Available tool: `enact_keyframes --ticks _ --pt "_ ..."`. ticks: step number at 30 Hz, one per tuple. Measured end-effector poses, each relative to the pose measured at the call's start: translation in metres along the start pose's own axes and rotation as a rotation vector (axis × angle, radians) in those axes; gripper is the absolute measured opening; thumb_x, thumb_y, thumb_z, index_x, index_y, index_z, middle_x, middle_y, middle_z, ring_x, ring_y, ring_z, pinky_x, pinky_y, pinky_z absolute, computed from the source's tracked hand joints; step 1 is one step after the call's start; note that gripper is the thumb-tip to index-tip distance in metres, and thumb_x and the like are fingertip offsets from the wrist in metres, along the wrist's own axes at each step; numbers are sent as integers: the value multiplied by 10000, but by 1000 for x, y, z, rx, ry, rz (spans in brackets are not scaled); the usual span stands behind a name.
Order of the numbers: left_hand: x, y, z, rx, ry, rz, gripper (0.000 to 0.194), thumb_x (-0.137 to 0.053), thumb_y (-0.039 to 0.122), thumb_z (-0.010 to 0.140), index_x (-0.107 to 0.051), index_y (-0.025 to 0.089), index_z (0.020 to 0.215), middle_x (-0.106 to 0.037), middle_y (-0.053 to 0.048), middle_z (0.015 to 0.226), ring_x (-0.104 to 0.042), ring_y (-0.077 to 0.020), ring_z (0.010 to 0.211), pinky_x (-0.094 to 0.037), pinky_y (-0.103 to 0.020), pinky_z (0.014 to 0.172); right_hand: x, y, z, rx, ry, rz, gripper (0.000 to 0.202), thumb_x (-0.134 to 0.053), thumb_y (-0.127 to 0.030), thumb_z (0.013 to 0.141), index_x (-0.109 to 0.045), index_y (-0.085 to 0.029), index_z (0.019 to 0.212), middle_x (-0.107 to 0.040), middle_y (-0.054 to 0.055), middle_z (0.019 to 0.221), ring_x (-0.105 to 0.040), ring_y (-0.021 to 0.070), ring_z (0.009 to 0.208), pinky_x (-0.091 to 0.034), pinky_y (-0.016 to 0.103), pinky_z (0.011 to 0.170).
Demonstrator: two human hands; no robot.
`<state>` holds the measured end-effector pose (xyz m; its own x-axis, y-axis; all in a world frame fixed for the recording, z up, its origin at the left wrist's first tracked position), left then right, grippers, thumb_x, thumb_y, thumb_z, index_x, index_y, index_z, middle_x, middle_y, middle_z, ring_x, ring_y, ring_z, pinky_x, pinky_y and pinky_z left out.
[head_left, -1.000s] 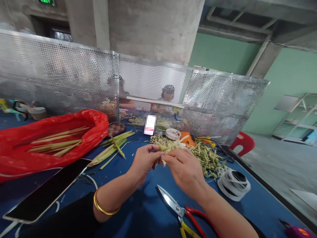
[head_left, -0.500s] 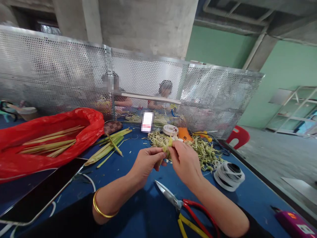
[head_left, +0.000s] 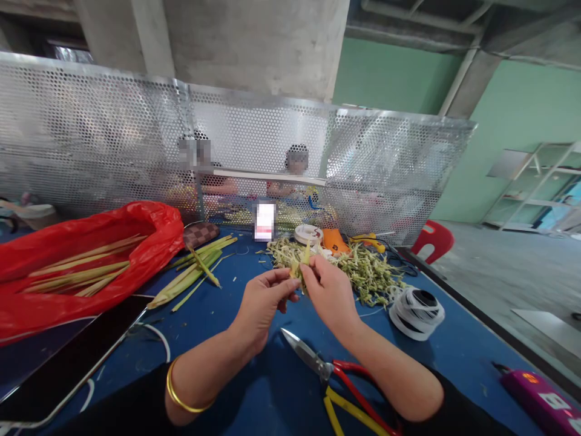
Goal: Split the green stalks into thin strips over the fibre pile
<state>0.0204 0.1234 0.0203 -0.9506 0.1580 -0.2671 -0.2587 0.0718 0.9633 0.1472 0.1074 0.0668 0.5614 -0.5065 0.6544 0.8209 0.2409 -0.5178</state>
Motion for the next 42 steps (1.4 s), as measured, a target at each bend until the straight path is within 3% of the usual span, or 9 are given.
enact_keyframes --ticks 5,9,14,19,22,26,30,33,42 --pt "11 3 4 35 99 -63 298 -782 269 568 -686 123 810 -616 13 598 -536 -70 500 -322 -167 432 4 0 4 -21 -139 192 170 -494 -338 862 -555 -208 955 -597 -24 555 -546 162 513 -352 252 516" --pt "21 10 10 4 155 -76 304 -772 251 571 -670 114 823 -636 2 632 -545 -76 512 -323 -172 433 13 -3 7 2 -290 344 396 -533 -261 824 -448 -194 1205 -681 3 692 -596 154 526 -417 265 540" --pt "24 13 12 -22 160 -43 272 -745 256 598 -671 106 812 -632 -9 608 -555 -96 533 -340 -185 450 17 -13 3 54 -415 391 196 -590 -236 784 -636 -235 975 -695 5 761 -652 167 653 -486 295 636" --pt "20 14 10 -23 117 -17 242 -729 266 614 -677 114 794 -650 -24 658 -558 -99 551 -339 -187 458 13 -24 -1 104 -546 599 410 -649 -152 725 -623 -285 1113 -691 21 1014 -639 195 946 -488 339 839" --pt "13 16 7 -49 53 20 206 -719 267 627 -688 119 766 -630 -13 621 -549 -96 548 -331 -184 455 19 -21 5 116 -396 650 179 -539 -232 839 -683 -237 944 -662 15 762 -624 153 710 -492 307 704" --pt "7 14 4 -30 12 74 210 -723 269 629 -708 124 779 -617 -5 588 -528 -91 535 -326 -183 450 21 -15 8 104 -138 649 190 -576 -272 817 -615 -189 651 -559 6 689 -512 133 654 -407 261 616" --pt "7 14 4 -26 9 104 208 -709 261 641 -723 124 797 -621 -7 581 -511 -84 523 -319 -180 448 1 -3 5 -102 -230 788 230 -494 -320 864 -577 -191 691 -491 -28 581 -437 116 556 -348 242 549" --pt "9 14 5 -20 34 88 204 -702 250 641 -726 127 801 -623 -5 581 -510 -81 518 -323 -180 453 0 -2 6 -106 -302 723 253 -511 -267 818 -525 -184 579 -473 -25 604 -433 114 574 -338 241 557" --pt "6 12 3 -31 15 89 182 -714 254 640 -738 136 777 -631 -12 602 -508 -79 531 -313 -173 449 6 -1 9 -67 -439 500 200 -526 -193 699 -601 -187 514 -591 35 967 -532 207 1000 -357 296 830"
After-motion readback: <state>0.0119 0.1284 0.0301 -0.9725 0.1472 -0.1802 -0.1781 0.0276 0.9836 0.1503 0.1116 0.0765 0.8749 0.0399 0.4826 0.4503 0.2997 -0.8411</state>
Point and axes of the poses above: each hand's wrist, its own z-axis towards the middle knuckle, its own x-axis out of the back of the hand, y = z × x, the point moved 7 cm from there along z, towards the middle knuckle
